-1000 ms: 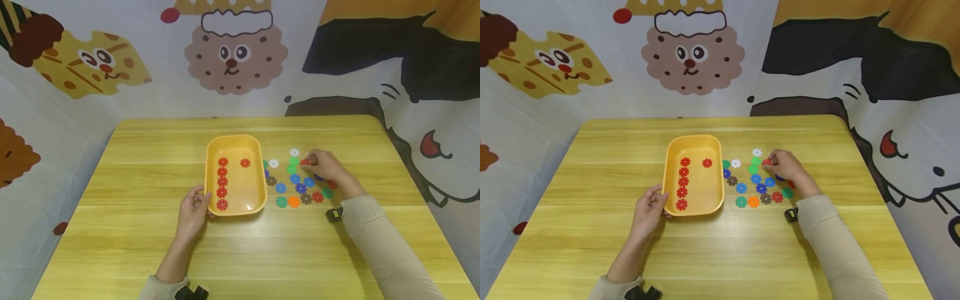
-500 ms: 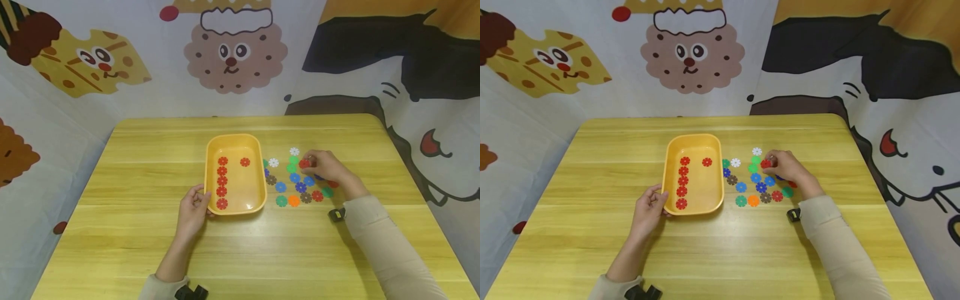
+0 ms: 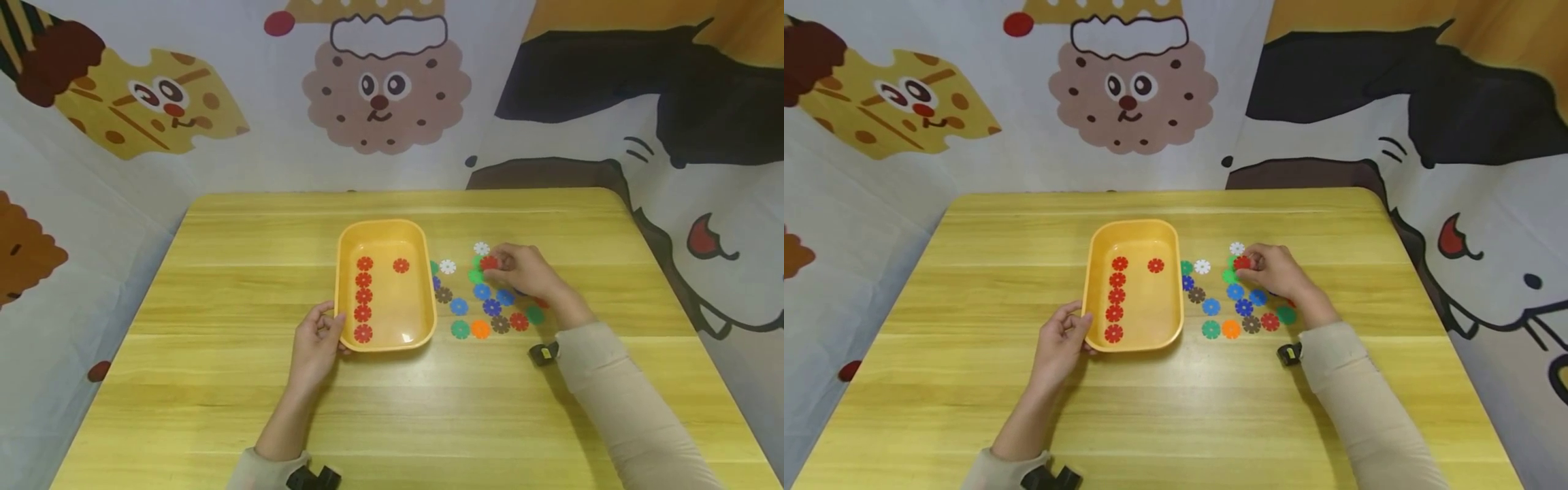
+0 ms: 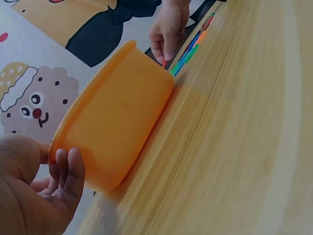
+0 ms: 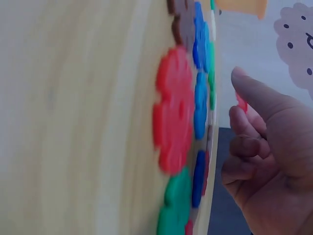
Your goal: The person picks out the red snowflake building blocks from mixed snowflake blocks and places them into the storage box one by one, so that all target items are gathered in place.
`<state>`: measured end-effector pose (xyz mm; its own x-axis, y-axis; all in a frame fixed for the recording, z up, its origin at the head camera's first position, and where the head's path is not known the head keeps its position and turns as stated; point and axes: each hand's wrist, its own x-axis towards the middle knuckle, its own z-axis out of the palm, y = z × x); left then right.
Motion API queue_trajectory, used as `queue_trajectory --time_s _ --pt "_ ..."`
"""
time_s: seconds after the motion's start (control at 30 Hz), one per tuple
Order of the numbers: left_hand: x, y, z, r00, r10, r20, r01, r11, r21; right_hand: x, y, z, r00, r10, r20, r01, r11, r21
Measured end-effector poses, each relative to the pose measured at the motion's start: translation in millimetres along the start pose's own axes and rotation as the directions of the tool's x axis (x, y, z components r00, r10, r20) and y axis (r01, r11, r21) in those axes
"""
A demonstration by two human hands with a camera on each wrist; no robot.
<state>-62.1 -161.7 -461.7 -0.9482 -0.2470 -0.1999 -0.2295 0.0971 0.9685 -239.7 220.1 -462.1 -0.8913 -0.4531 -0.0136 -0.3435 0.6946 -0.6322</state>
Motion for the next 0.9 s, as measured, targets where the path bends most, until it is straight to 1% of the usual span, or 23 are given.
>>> queue_trajectory --time_s 0.13,0.27,0.47,0.6,0.9 --pt "-0.3 0.9 0.7 1.000 0.002 0.000 -0.002 1.000 -0.005 3.2 -8 4 0.999 -0.002 -0.033 0.004 0.999 0.036" --pt "-0.5 1.6 0.8 1.000 0.002 -0.006 -0.002 1.000 -0.003 5.9 -19 10 0.999 -0.002 -0.048 0.007 0.995 0.101" --pt "-2.3 1.8 0.3 1.000 0.000 -0.006 0.000 1.000 -0.008 11.3 -32 22 0.998 -0.035 -0.058 0.044 0.986 0.162" --pt "-1.8 1.2 0.2 1.000 0.003 -0.005 -0.003 1.000 -0.006 15.2 -41 28 0.998 -0.032 -0.062 0.043 0.979 0.197" --pt "-2.1 1.4 0.2 1.000 0.000 -0.003 0.000 1.000 0.000 21.9 -62 38 0.996 -0.064 -0.067 0.080 0.959 0.271"
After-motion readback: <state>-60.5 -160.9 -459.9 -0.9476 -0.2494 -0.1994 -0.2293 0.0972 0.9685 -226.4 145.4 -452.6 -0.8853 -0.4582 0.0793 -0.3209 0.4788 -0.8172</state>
